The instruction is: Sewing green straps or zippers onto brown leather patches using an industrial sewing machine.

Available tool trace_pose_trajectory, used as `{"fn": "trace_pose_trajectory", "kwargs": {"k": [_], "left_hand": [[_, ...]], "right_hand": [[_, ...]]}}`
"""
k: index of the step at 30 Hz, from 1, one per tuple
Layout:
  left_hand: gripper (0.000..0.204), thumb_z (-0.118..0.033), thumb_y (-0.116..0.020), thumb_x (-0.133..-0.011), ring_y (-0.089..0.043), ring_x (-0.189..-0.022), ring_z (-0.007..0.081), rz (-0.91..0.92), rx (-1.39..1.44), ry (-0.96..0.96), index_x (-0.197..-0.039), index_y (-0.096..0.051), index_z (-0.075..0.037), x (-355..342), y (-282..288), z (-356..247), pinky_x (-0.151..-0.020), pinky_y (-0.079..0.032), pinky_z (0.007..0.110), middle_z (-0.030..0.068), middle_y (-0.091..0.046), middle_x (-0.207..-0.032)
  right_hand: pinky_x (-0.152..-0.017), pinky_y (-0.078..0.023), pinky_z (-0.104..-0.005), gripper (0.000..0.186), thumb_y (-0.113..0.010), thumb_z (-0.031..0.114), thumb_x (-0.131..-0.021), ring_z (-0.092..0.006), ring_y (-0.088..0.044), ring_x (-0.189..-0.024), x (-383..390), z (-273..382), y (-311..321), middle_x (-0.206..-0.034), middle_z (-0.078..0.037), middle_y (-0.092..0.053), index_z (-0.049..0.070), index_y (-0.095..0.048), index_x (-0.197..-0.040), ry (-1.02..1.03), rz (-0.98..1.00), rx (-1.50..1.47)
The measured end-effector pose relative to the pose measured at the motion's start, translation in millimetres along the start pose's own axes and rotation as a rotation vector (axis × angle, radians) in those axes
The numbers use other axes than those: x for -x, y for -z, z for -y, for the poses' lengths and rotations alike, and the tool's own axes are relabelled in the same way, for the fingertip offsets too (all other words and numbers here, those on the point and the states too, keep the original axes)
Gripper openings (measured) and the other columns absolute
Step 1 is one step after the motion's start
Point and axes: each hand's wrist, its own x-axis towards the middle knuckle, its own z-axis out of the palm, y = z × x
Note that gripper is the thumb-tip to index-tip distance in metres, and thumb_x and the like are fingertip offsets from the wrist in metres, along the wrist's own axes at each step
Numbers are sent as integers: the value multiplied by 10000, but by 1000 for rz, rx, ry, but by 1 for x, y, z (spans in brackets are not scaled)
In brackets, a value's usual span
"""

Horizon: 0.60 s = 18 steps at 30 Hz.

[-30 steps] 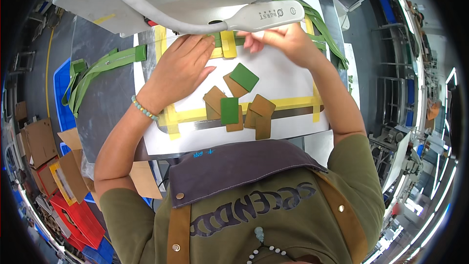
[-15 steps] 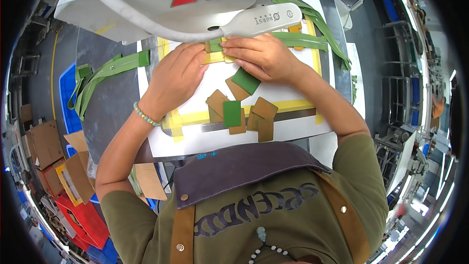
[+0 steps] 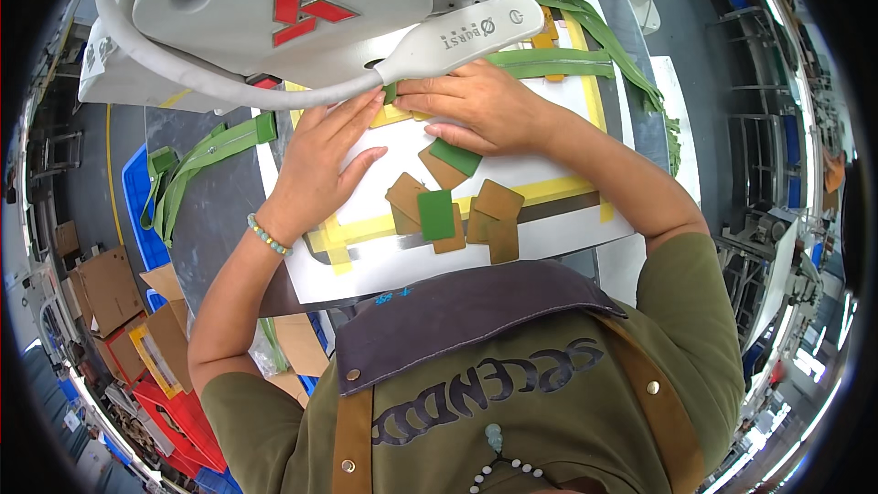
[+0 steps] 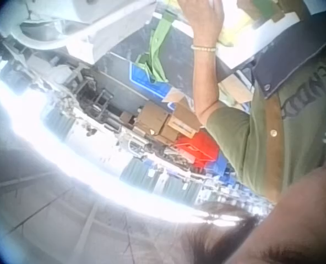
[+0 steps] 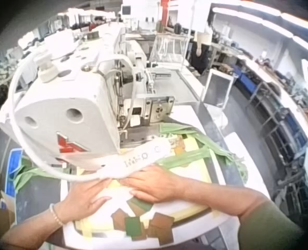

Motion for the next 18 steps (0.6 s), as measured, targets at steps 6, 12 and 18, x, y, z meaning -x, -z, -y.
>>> {"fn": "trace_pose_trajectory", "kwargs": {"k": [6,12,18], "left_hand": [[591,-209,-800,-891,-538,-1380,370,24,-95,-58,-1421,-630,-10,-7,4,2,-1156,-457,479,90,-595,-1536],[580,-242,-826,-860,-580,-1344,323,-42,-283,-138,-1353,-663,17,-12,-7,-2,-1115,-487,445,113,-636,-1463],[572,-248,-833,-851,-590,-1333,322,-58,-372,-163,-1311,-667,48,-16,-12,-8,-1093,-494,450,161,-644,-1420]], "right_hand": [[-1023,-528,-446,278,-726,150,-916,-276,-637,-1222,3,-3,-7,-1248,-79,-716,65,-740,-1181,51,-188,-52],[-975,-553,-436,282,-749,135,-877,-279,-664,-1175,7,1,-1,-1221,-89,-721,59,-746,-1149,-31,-257,-85],[-1011,-518,-431,344,-755,192,-888,-279,-642,-1217,0,1,-2,-1284,-87,-702,64,-734,-1207,35,-206,15]]}}
